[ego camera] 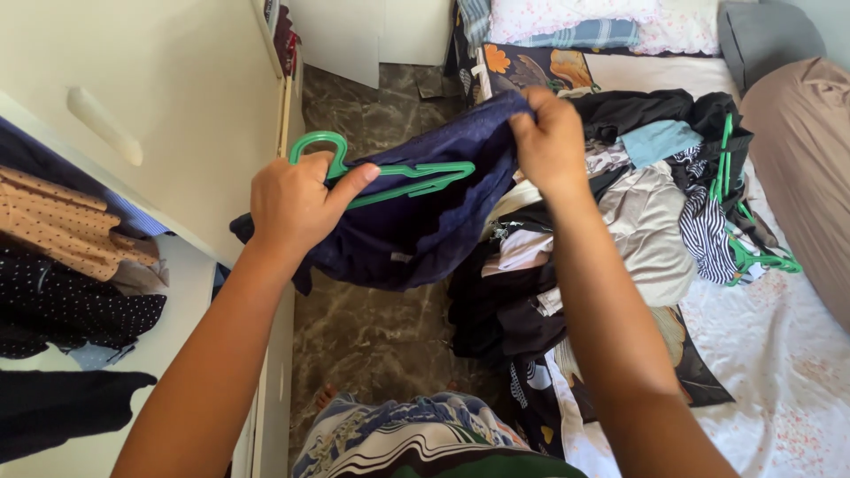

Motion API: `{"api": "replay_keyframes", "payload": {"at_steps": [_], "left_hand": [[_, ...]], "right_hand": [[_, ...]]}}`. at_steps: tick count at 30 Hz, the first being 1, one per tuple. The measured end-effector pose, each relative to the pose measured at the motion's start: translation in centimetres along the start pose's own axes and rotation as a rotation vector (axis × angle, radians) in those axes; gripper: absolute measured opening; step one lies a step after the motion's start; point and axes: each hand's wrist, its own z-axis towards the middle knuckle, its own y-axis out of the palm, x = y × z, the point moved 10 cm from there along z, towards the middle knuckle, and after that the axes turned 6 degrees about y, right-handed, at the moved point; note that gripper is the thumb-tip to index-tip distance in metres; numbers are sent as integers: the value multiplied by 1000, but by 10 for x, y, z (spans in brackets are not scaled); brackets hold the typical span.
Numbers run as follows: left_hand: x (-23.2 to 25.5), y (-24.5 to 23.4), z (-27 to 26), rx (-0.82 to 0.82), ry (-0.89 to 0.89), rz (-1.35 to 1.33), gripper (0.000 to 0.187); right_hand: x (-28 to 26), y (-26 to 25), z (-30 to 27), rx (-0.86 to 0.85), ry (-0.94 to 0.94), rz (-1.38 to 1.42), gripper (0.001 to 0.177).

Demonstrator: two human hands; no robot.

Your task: Hanging various pieces of clothing on hangers and placing them in a closet.

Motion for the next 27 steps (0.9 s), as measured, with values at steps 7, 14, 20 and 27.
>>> {"api": "replay_keyframes", "payload": {"at_steps": [7,14,20,27], "left_hand": [[0,6,3,-39,6,-26,70],[34,-12,9,31,226,-133,34],[48,0,16,-137,295,-172,42],[46,20,20,-483,171,-31,62]], "right_hand": [[-34,2,11,-66,-81,-152,18],[-9,5,15,-171,222,69,19],[0,22,2,-282,485,602,23],[-1,23,3,-367,381,480,24]]}}
